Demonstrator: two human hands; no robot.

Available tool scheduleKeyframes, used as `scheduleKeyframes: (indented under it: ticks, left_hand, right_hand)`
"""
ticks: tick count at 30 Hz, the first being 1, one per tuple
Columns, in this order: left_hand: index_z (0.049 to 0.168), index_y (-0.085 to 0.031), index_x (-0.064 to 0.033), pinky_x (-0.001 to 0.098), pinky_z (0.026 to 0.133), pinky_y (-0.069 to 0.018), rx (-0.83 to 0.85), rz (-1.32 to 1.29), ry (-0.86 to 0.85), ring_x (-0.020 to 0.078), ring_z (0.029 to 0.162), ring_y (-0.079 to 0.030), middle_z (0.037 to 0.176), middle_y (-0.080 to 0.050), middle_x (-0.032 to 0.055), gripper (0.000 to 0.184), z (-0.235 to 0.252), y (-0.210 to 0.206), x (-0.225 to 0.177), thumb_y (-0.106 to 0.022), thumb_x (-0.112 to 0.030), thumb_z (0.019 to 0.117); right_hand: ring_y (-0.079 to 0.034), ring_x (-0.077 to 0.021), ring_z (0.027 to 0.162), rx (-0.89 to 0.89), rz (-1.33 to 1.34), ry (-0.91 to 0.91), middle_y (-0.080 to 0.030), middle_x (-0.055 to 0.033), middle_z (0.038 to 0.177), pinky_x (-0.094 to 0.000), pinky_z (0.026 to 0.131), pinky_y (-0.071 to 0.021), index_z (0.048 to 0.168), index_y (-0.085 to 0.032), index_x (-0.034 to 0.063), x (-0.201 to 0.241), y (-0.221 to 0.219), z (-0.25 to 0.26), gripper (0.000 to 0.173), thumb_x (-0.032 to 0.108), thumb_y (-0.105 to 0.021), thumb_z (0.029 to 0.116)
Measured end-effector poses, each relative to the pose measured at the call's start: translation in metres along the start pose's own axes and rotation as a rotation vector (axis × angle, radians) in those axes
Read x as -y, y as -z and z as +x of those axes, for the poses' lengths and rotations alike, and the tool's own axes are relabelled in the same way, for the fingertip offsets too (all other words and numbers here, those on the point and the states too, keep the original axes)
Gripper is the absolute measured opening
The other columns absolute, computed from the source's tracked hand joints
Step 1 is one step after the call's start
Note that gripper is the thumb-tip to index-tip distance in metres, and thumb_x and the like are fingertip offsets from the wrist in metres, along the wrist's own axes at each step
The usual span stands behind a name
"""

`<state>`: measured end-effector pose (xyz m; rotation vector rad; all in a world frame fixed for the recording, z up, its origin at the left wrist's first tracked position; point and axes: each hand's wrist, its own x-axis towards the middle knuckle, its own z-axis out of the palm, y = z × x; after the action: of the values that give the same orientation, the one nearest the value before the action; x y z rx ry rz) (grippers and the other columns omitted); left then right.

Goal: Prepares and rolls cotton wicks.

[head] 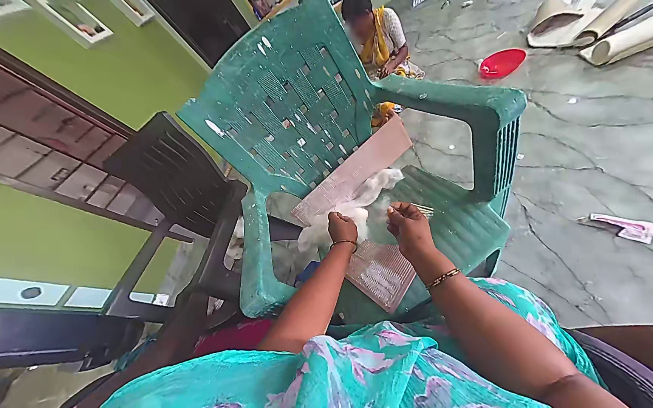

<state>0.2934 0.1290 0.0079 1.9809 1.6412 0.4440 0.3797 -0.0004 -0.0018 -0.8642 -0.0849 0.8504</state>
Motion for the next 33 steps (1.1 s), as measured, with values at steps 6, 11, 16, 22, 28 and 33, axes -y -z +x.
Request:
scheduleKeyframes:
  ticks: [6,11,16,22,28,33]
  left_hand:
    - [0.132,-0.048,0.0124,0.0517,0.105,-0.0484,0.002,0.049,-0.075,0.0401,0.12,-0.061,0.131,-0.058,0.0312,0.054,-0.008,0.006,0.0,-0.076,-0.009,0.0908]
    - [0.128,-0.043,0.006,0.0411,0.09,-0.0529,0.002,-0.443,-0.224,0.0246,0.1,-0.064,0.117,-0.061,0.02,0.039,-0.045,0.028,0.0,-0.064,-0.014,0.1023]
    - [0.122,-0.039,0.0011,0.0325,0.08,-0.0577,0.218,-0.905,-0.11,0.0179,0.087,-0.068,0.111,-0.062,0.0164,0.021,-0.078,0.05,0.019,-0.05,-0.012,0.1088]
    - [0.106,-0.039,-0.005,0.0313,0.079,-0.0573,0.325,-0.892,-0.158,0.014,0.082,-0.068,0.092,-0.067,0.0085,0.035,-0.103,0.071,0.052,-0.066,0.012,0.0918]
    - [0.106,-0.043,-0.0014,0.031,0.08,-0.0567,0.313,-0.757,-0.227,0.0129,0.081,-0.066,0.092,-0.066,0.0086,0.034,-0.117,0.082,0.08,-0.07,0.011,0.089]
    - [0.104,-0.043,-0.0022,0.0316,0.081,-0.0563,0.349,-0.762,-0.221,0.012,0.083,-0.064,0.095,-0.064,0.0078,0.033,-0.124,0.081,0.1,-0.07,0.011,0.0893]
  right_hand:
    - [-0.058,-0.0087,0.068,0.079,0.091,-0.108,-0.063,-0.0019,0.084,-0.0247,0.062,-0.049,0.118,-0.059,0.0081,0.006,0.004,0.003,0.025,-0.006,-0.06,0.0971]
    - [-0.063,-0.0105,0.069,0.196,0.168,-0.078,-0.064,-0.0028,0.086,-0.0264,0.066,-0.0567,0.12,-0.055,0.0087,0.009,0.005,-0.002,0.033,-0.013,-0.055,0.0959]
    - [-0.068,-0.0123,0.07,0.426,0.019,-0.068,-0.066,-0.0016,0.08,-0.0303,0.072,-0.0606,0.125,-0.054,0.0078,0.0,0.003,-0.019,0.04,-0.017,-0.053,0.0936]
    - [-0.07,-0.0148,0.077,0.473,-0.307,-0.057,-0.07,-0.0074,0.093,-0.0312,0.071,-0.0597,0.128,-0.054,0.003,-0.019,0.0,-0.05,0.039,-0.011,-0.061,0.093]
    - [-0.067,-0.016,0.099,0.542,-0.412,0.019,-0.066,-0.0073,0.121,-0.0357,0.081,-0.0563,0.131,-0.05,0.0078,-0.022,0.011,-0.054,0.051,-0.005,-0.048,0.0815]
    - [-0.068,-0.0155,0.094,0.663,-0.7,-0.074,-0.067,-0.0106,0.12,-0.0332,0.082,-0.0576,0.137,-0.052,0.0045,-0.019,0.015,-0.063,0.051,-0.004,-0.066,0.088]
